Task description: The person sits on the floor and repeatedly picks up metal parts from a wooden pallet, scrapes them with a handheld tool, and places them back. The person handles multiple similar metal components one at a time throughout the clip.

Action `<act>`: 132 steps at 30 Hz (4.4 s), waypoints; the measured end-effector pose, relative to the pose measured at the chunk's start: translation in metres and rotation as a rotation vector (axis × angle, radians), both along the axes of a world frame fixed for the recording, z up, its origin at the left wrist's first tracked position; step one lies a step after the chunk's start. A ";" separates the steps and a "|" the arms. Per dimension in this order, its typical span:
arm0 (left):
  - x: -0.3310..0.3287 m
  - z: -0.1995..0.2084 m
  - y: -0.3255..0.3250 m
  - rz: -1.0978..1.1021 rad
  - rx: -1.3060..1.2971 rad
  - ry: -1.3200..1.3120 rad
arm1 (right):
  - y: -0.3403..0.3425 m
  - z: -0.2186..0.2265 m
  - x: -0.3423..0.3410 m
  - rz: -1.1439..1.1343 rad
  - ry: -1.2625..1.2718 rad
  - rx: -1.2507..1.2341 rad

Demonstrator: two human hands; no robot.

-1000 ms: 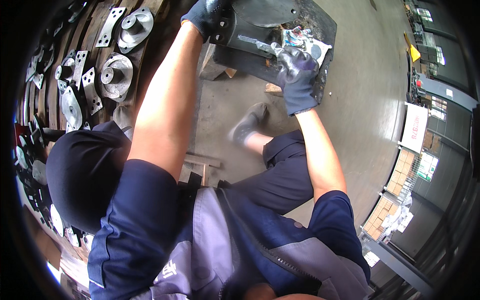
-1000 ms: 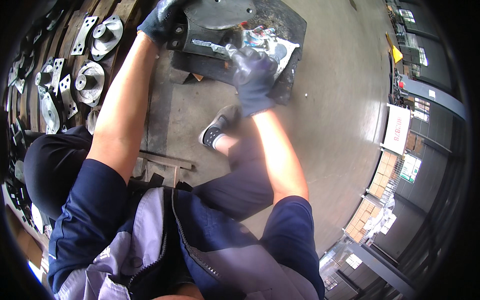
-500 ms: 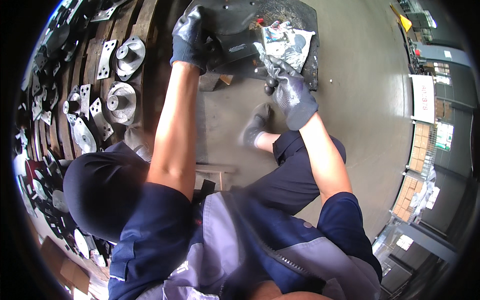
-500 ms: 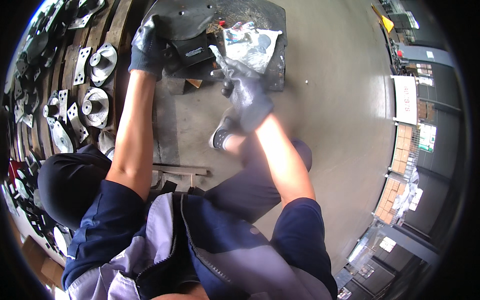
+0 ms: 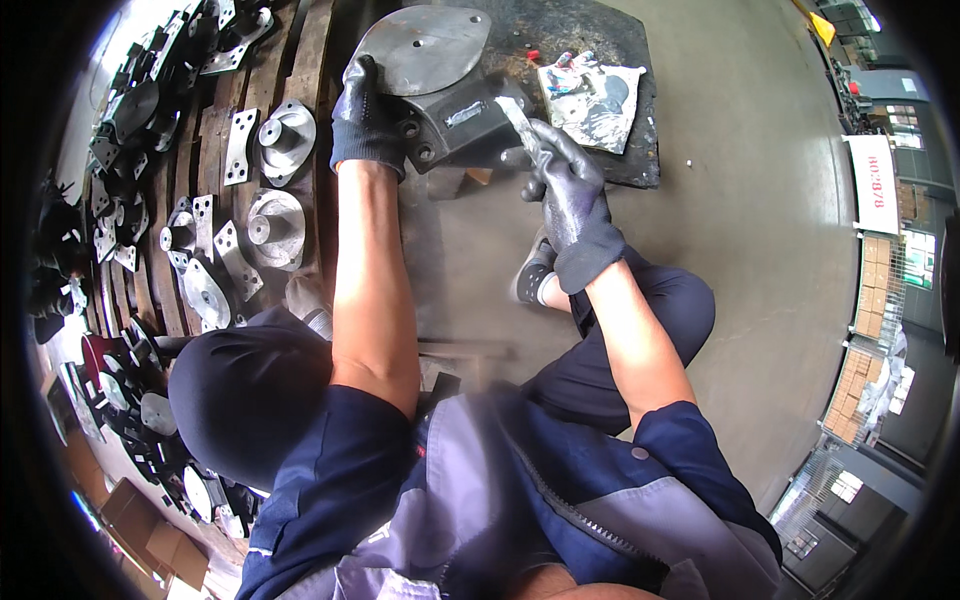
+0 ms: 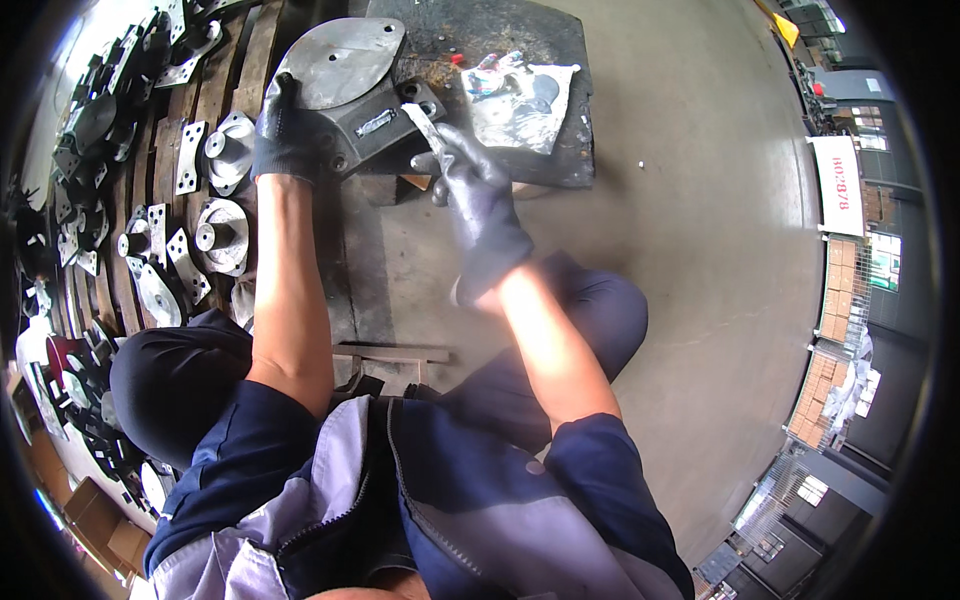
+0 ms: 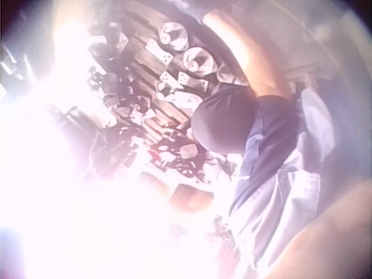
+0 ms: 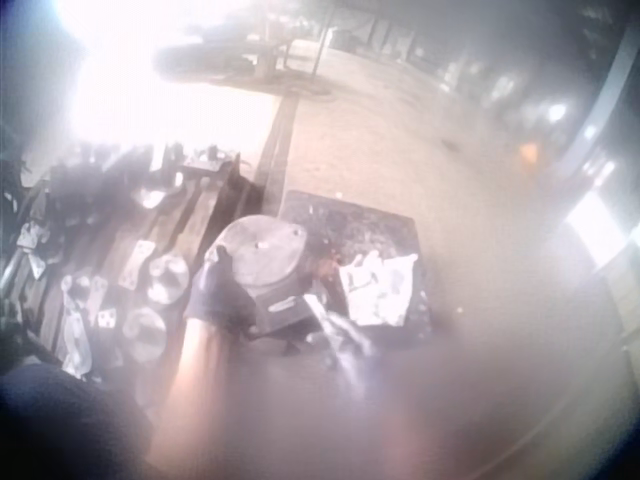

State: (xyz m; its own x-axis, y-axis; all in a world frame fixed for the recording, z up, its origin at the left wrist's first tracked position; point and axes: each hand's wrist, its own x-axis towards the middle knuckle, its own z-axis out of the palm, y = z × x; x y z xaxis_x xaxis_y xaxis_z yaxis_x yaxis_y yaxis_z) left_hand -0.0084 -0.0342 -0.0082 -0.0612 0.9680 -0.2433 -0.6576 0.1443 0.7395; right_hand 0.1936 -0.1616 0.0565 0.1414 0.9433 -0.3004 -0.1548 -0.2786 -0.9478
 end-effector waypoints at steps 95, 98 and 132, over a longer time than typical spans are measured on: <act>0.006 -0.006 -0.011 0.105 0.094 0.388 | 0.027 -0.029 0.001 0.055 -0.954 0.724; 0.011 -0.004 -0.006 0.195 -0.090 -0.230 | 0.022 -0.025 -0.003 0.006 -0.969 0.623; 0.019 0.029 -0.028 0.192 -0.068 0.104 | 0.010 -0.024 -0.030 0.067 -0.805 0.695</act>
